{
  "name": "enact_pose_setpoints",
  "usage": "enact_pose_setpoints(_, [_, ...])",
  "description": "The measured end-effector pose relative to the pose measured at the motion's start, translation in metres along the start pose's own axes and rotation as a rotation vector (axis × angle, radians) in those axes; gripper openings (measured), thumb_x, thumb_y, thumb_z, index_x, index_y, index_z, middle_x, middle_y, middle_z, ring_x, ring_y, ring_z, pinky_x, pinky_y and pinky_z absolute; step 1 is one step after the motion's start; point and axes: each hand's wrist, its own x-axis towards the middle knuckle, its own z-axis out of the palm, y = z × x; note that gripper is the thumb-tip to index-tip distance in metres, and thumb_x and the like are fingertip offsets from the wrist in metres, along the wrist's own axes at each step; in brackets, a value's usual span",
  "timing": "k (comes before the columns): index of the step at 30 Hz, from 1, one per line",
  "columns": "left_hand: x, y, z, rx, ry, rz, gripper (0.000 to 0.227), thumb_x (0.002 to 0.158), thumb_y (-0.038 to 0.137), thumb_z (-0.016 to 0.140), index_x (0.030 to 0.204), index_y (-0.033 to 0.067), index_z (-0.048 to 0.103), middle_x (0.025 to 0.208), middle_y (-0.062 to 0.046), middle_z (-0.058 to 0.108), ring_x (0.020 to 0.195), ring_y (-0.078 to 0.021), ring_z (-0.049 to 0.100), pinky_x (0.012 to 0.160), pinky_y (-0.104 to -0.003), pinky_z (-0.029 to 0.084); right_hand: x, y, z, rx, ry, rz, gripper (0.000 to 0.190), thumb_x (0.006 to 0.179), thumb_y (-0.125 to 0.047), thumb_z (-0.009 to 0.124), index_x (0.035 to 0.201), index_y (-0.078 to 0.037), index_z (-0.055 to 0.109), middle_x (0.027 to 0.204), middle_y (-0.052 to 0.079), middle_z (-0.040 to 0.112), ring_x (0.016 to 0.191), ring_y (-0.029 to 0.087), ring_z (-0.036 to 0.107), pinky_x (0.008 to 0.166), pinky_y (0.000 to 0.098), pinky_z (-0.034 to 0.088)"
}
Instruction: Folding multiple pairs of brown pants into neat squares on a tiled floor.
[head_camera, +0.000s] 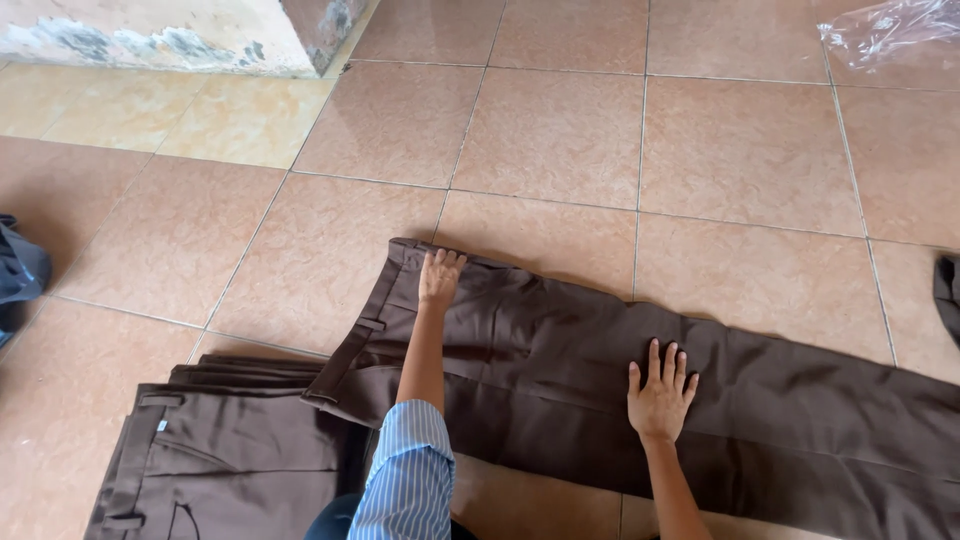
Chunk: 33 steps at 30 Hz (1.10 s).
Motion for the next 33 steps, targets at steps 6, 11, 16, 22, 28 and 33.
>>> enact_pose_setpoints(6, [0.037,-0.023,-0.007,0.224,0.149,-0.201,0.033,0.090,0.019,0.064,0.121,0.0102,0.058,0.105,-0.006,0.068,0.103,-0.0211,0.054,0.098,-0.038,0.036,-0.002,-0.011,-0.016,0.025,0.126,-0.058,0.067,0.104,-0.055,0.035,0.161,-0.021,0.038,0.165,0.010,0.038,0.153,0.031,0.032,0.124,0.0538,0.020])
enact_pose_setpoints(11, [0.062,0.008,0.001,0.133,0.171,-0.395,0.049,0.091,0.018,0.065,0.134,0.0088,0.043,0.108,-0.004,0.058,0.094,-0.0147,0.059,0.088,-0.034,0.041,-0.003,-0.015,-0.022,0.033,0.136,-0.054,0.066,0.103,-0.054,0.038,0.160,-0.020,0.041,0.165,0.011,0.040,0.152,0.033,0.034,0.124,0.0547,0.022])
enact_pose_setpoints(16, [0.042,0.041,-0.023,-0.373,0.237,0.043,0.049,0.088,0.045,0.065,0.127,0.0157,0.063,0.122,-0.003,0.063,0.122,-0.0227,0.052,0.118,-0.049,0.022,-0.002,-0.014,-0.020,0.021,0.133,-0.031,0.067,0.104,-0.055,0.035,0.160,-0.018,0.040,0.164,0.012,0.040,0.153,0.033,0.033,0.124,0.0539,0.021])
enact_pose_setpoints(22, [0.044,0.037,-0.036,-0.256,0.076,-0.157,0.020,0.091,0.034,0.071,0.094,0.0144,0.076,0.096,-0.003,0.074,0.111,-0.0257,0.056,0.112,-0.047,0.027,-0.002,-0.013,-0.015,-0.041,0.191,0.000,0.072,0.104,-0.055,0.035,0.159,-0.009,0.043,0.162,0.018,0.043,0.151,0.036,0.037,0.122,0.0585,0.023])
enact_pose_setpoints(28, [0.009,0.081,-0.056,-0.255,0.199,-0.399,0.044,0.099,0.034,0.065,0.135,0.0134,0.049,0.132,-0.007,0.050,0.124,-0.0225,0.047,0.114,-0.046,0.030,0.000,-0.007,0.000,-0.040,0.133,0.088,0.069,0.108,-0.061,0.032,0.163,-0.019,0.042,0.165,0.016,0.043,0.155,0.032,0.035,0.123,0.0601,0.020])
enact_pose_setpoints(33, [-0.076,0.124,-0.068,-0.423,0.178,-0.263,0.061,0.106,0.055,0.040,0.154,0.0170,0.041,0.154,-0.009,0.044,0.143,-0.0250,0.040,0.120,-0.051,0.024,0.008,0.005,0.005,-0.041,0.017,0.103,0.070,0.107,-0.063,0.029,0.166,-0.025,0.031,0.168,0.013,0.034,0.156,0.033,0.028,0.120,0.0595,0.021])
